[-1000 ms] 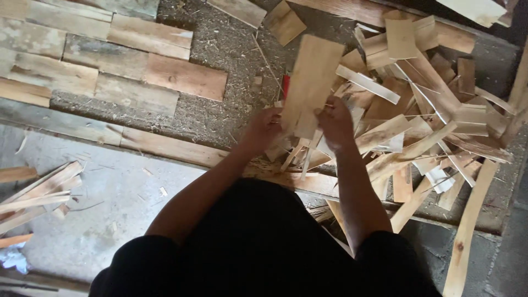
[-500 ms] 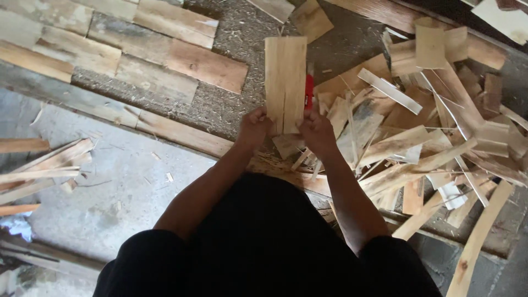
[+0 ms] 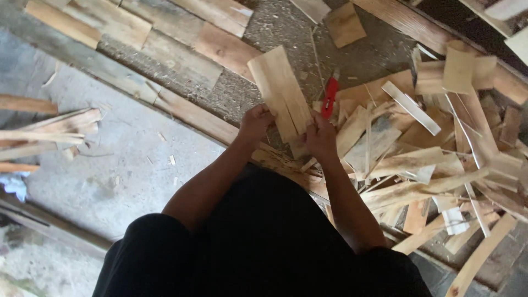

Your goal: Cutting and fitting thin wood shingles to a surface.

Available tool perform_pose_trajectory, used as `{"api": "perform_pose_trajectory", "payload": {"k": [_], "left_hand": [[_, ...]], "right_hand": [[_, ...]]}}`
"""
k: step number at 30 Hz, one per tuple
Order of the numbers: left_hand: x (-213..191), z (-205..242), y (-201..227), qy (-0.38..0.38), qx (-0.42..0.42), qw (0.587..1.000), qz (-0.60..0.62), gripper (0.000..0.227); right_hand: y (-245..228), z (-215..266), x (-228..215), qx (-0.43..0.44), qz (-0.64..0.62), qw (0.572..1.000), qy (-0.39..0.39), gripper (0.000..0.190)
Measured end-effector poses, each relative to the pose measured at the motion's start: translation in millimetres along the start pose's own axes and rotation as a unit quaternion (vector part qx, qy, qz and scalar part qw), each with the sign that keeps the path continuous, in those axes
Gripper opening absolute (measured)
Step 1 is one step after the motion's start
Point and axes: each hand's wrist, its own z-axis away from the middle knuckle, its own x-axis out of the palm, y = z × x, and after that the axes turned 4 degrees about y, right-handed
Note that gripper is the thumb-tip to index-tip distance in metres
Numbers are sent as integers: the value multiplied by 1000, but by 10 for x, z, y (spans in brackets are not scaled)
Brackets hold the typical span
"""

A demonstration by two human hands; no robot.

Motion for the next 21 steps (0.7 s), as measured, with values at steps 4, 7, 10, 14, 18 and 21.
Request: {"api": "perform_pose_trajectory", "payload": {"k": [4,7,10,14,18,21], "left_hand": [[-280,100,139,56,-48,997,22,13],[-581,5,-78,77,-31,994,68,14],[-811,27,-77,107,-56,982,147,11],[-1001,-14,-86,128,-53,970,200,10],[-1106,-95,-129,146,-59,967,202,11],[-1135,-140,-113,92,-43,981,166,12]], "right_hand": [[-31,-36,176,-58,63,996,-26,44],[-114,-85,397,-32,65,997,-40,45],[72,-206,665,15,-4,999,-43,41],[379,-391,917,52,-93,993,-49,36],[257,-370,1003,58,-12,997,-50,26],[293,-313,1014,34,49,998,-31,22]]}}
